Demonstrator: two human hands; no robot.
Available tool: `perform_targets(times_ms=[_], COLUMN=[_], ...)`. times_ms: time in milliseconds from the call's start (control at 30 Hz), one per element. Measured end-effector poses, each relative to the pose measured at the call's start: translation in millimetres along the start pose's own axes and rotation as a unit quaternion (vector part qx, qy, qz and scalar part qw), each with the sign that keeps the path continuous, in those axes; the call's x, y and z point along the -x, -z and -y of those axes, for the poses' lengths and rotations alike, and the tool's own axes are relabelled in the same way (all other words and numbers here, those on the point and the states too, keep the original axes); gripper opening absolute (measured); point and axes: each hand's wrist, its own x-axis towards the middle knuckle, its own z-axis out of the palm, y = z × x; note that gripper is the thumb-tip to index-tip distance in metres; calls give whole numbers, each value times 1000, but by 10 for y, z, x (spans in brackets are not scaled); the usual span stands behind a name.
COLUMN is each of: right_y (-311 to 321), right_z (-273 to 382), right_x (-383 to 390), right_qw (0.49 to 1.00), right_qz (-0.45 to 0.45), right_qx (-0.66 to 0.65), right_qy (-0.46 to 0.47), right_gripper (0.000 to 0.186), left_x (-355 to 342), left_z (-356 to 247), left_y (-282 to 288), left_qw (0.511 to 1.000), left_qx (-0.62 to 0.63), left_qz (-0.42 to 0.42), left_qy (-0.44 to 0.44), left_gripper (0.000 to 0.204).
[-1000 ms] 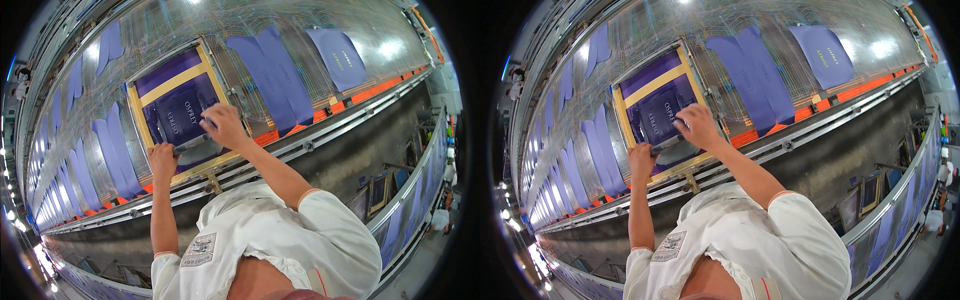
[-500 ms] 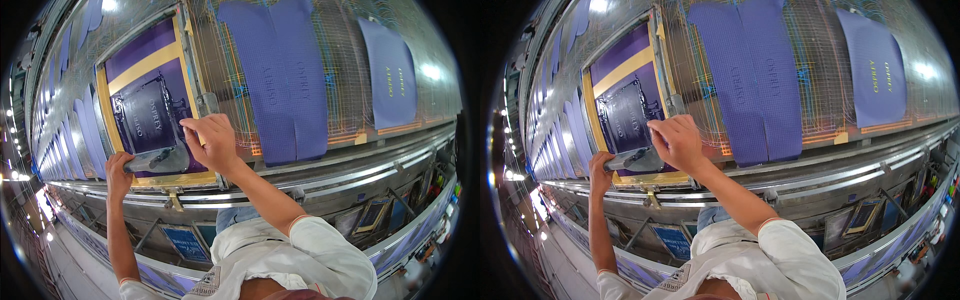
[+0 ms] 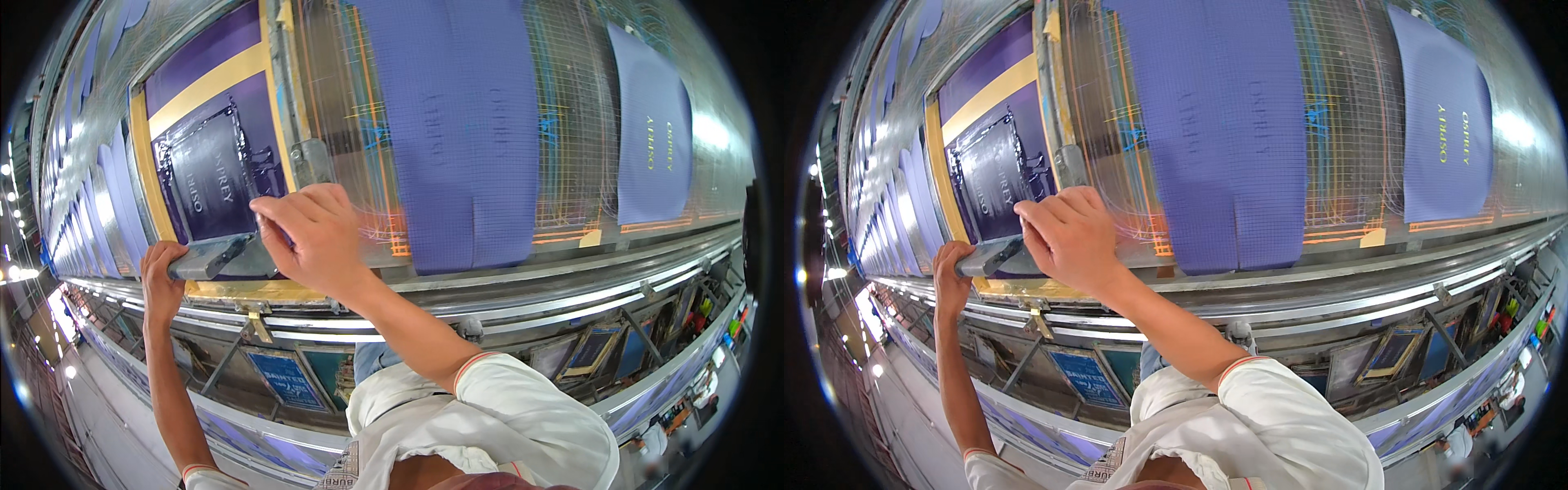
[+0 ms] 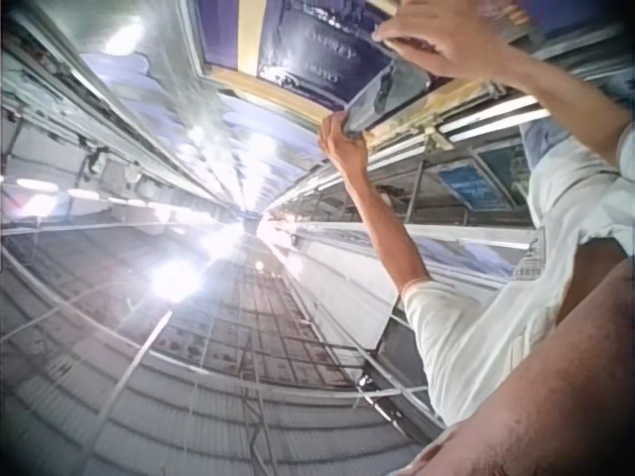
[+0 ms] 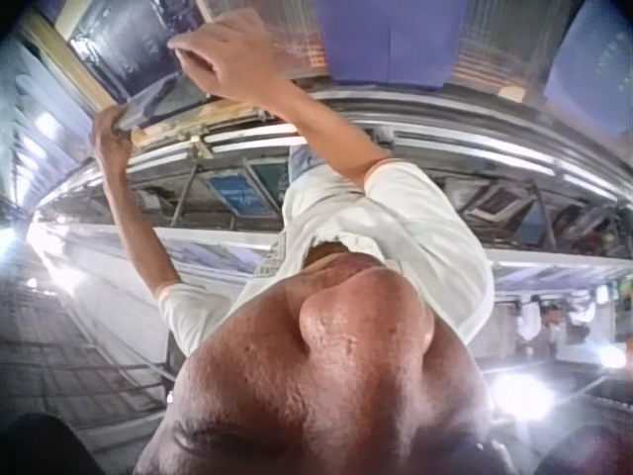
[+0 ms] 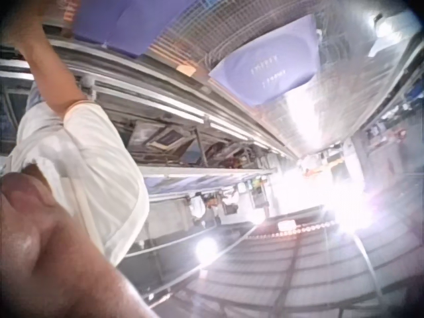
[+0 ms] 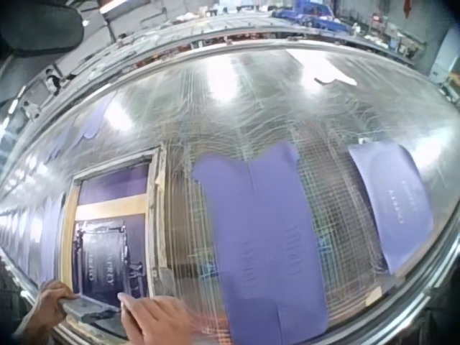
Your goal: The person performs screen printing on fabric pieces laid out on a conveyor. They use a squeegee to pull ink through a mesh screen, then lift the screen to reveal the printed logo. The person periodically walks to a mixing station to stir and reload ink before returning to print additional items.
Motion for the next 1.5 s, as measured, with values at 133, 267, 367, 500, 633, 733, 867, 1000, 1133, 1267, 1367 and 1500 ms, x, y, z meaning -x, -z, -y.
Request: perform_targets(times_ms=[133,267,367,500,633,733,867,1000,1133,1267,1367,1500], right_y=[23,30,34,30,24,23,30,106,148,264,313,84], right_z=[26,23,29,31,25,26,19,38,40,-29,79,-348], right_x=[8,22,25,18,15,8,6,8,-7,-164,-418,-439], right_qw=[1000,1000,1000,1000,1000,1000,1000,999,993,981,944,882], right_qz=[4,2,2,-3,-5,-5,0,32,-58,-50,58,51], right_qx=[-5,1,0,-10,-13,-14,-7,-17,-84,61,35,-139], right_qy=[-5,-9,-14,-21,-23,-25,-26,-31,-63,-175,-322,-447], right_gripper=[22,22,21,22,23,23,22,20,24,40,46,32], left_x=[17,-30,-33,-42,-60,-68,-81,-59,22,161,172,199], left_z=[31,-49,-36,-32,-14,-9,-36,-54,-13,138,152,77], left_y=[-18,32,18,32,32,31,46,50,-12,-215,-240,-364], left_qw=[1000,1000,1000,1000,1000,1000,1000,1000,1000,999,999,993], left_qx=[12,7,13,17,17,14,-2,14,7,28,-2,-30], left_qz=[-4,-2,-4,-1,3,9,2,15,5,-27,-18,-109], left_qy=[6,-2,-8,-8,-9,-3,-20,4,0,19,36,27], left_gripper=[41,39,39,41,41,41,38,41,42,46,36,35])
